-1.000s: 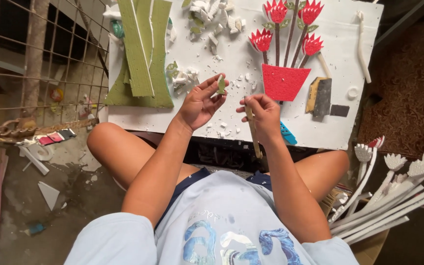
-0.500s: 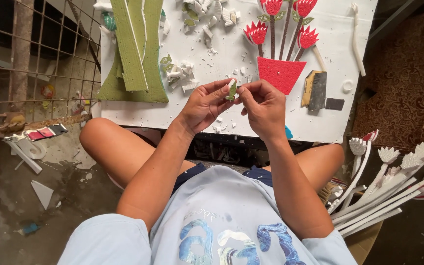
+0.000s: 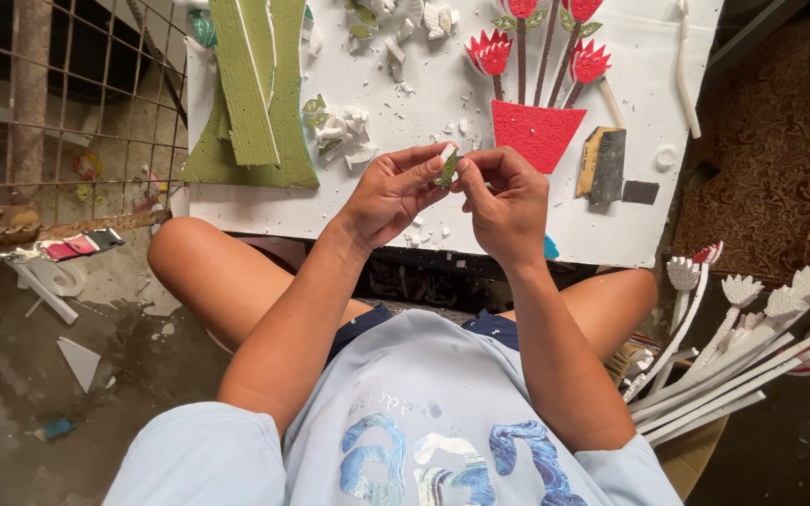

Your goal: The person is manually assembling small green foam leaves with white foam components for a decorative craft project.

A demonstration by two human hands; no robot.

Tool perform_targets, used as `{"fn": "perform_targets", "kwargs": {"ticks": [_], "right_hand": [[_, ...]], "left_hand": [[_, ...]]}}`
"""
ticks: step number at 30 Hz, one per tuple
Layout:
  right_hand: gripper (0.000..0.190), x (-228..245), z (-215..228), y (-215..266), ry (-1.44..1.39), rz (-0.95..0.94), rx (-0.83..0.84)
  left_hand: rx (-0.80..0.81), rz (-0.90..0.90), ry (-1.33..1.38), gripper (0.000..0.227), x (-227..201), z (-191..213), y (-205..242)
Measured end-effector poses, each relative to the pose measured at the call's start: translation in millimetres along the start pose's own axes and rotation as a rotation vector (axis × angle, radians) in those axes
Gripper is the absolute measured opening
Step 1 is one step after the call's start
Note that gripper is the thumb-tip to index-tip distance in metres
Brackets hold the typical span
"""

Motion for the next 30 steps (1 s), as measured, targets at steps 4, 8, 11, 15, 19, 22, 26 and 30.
{"fn": "perform_targets", "kwargs": {"ticks": [4,8,11,15,19,22,26,30], "right_hand": [[0.009,1,0,0,0.007,0.001,0.002],[0.009,2,0,0,0.013,0.02,0.0],[0.009,4,-1,0,0.024,0.017,-0.005],[0.009,9,-2,0,0.036,0.002,-0.013],[0.009,11,-2,0,0.041,0.0,-0.008],[0.008,12,-2,0,0.032,-0.025,-0.006],[0.009,15,-3,-1,0.032,-0.06,0.013],[0.008,14,-3,-2,0.027,-0.077,0.014]], "left_hand": [[-0.003,-0.001,-0.008,0.03,0,0,0],[-0.001,-0.013,-0.036,0.029,-2,-2,0],[0.001,-0.02,-0.057,0.03,-4,-3,0],[-0.005,-0.025,-0.071,0.029,-4,-2,0],[-0.019,-0.029,-0.082,0.03,-8,-6,2],[-0.027,-0.039,-0.084,0.029,-8,-6,2],[-0.02,-0.037,-0.076,0.03,-10,-9,3],[-0.018,-0.05,-0.067,0.03,-10,-9,3]]}}
Point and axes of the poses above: each hand's wrist, its own y-axis away from the middle knuckle, its own z-axis out of the back of the hand, x = y × z, the point moved 4 cm from there along -y, towards the middle knuckle, and after that the axes turned 13 degrees about -x, right-handed, at the moved point
